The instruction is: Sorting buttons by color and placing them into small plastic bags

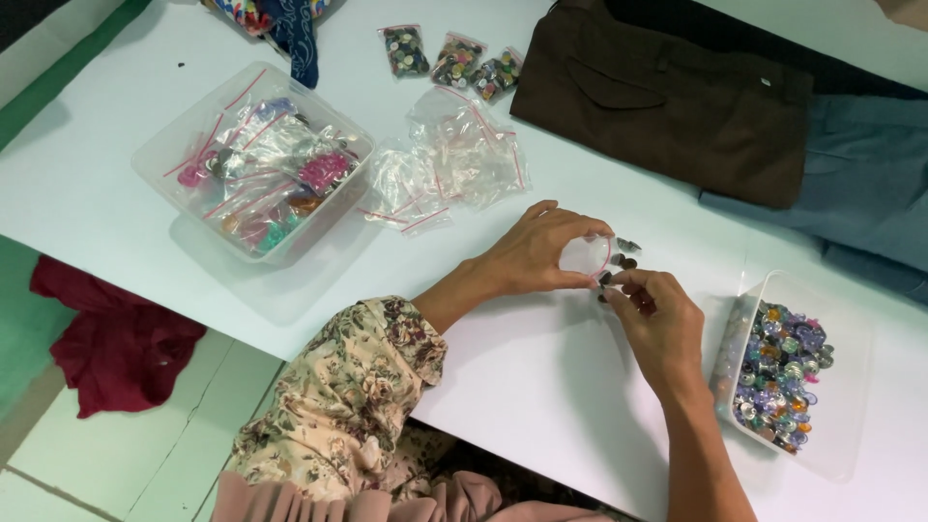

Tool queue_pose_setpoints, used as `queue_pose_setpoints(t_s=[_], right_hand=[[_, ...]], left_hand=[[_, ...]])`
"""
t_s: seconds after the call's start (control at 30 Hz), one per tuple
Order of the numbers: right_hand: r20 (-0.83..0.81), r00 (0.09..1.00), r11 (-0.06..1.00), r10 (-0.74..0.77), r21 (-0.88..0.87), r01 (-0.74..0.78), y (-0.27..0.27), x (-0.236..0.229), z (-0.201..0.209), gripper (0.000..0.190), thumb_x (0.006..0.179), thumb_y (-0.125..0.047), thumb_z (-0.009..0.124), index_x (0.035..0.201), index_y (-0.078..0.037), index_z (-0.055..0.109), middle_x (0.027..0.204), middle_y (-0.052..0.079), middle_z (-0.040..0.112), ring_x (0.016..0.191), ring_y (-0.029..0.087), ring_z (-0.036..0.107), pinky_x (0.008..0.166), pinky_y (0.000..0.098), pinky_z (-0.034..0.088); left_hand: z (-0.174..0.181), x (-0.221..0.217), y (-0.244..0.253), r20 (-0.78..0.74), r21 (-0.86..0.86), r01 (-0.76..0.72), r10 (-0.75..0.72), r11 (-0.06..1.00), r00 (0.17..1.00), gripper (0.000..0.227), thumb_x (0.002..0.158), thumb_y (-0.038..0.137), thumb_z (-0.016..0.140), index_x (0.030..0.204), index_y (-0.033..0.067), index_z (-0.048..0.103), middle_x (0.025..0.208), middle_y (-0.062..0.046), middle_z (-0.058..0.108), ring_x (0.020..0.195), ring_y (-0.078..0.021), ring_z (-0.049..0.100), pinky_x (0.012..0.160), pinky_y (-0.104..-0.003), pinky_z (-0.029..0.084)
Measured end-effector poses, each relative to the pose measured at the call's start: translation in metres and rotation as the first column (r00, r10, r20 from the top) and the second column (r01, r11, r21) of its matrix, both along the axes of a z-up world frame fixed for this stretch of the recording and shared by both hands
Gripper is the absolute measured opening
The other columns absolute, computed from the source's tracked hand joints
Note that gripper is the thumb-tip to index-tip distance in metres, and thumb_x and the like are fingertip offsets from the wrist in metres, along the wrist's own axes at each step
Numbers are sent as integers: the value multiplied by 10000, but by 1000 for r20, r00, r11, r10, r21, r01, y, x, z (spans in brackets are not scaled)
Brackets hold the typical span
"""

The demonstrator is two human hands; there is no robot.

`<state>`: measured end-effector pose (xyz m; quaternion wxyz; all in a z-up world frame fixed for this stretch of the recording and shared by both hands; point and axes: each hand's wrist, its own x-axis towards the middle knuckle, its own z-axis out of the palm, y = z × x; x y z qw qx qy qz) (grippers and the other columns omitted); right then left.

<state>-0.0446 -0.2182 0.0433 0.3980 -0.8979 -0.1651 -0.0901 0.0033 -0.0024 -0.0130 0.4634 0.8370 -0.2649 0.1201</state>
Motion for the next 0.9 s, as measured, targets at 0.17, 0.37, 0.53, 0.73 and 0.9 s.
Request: queue_pose_setpoints(t_s=[0.17,0.37,0.53,0.73,0.9], right_hand=[[-68,998,989,15,-143,-25,7,0,-5,188,892,-12,785,1079,-9,759,951,168,682,828,275,712,680,358,607],[-78,997,982,26,-183,-40,12,-1,-5,132,886,39,746,1018,40,751,976,205,689,859,356,744,674,394,644],[-55,998,994,3,-113,-9,5,5,-14,126,862,51,756,986,29,770,935,177,700,786,303,746,652,356,645],[101,993,998,-54,39,50,2,9,-3,143,866,-11,813,994,-74,801,932,68,716,753,169,710,660,262,606],[243,968,991,-69,129,39,7,2,-8,187,925,-26,776,1111,-45,770,1084,99,711,883,143,664,684,229,525]], left_hand=[[-4,-2,-4,-7,5,-2,2,1000,1000,707,801,403,878,1404,187,578,1206,-58,725,1261,-230,623,1223,-559,280],[-10,-3,-7,28,-2,-3,3,1000,1000,736,802,473,858,1417,191,569,1231,-38,707,1270,-207,613,1225,-513,301],[-7,-6,-12,84,-28,-5,7,1000,996,741,813,530,823,1414,186,559,1276,-18,676,1298,-189,591,1227,-481,317],[-8,-4,-10,98,-43,-35,39,998,994,712,837,531,791,1425,209,550,1342,35,644,1331,-150,566,1235,-437,328],[15,-12,-4,74,-45,-10,14,999,997,643,829,441,806,1349,148,568,1329,-46,673,1252,-256,635,1108,-414,432]])
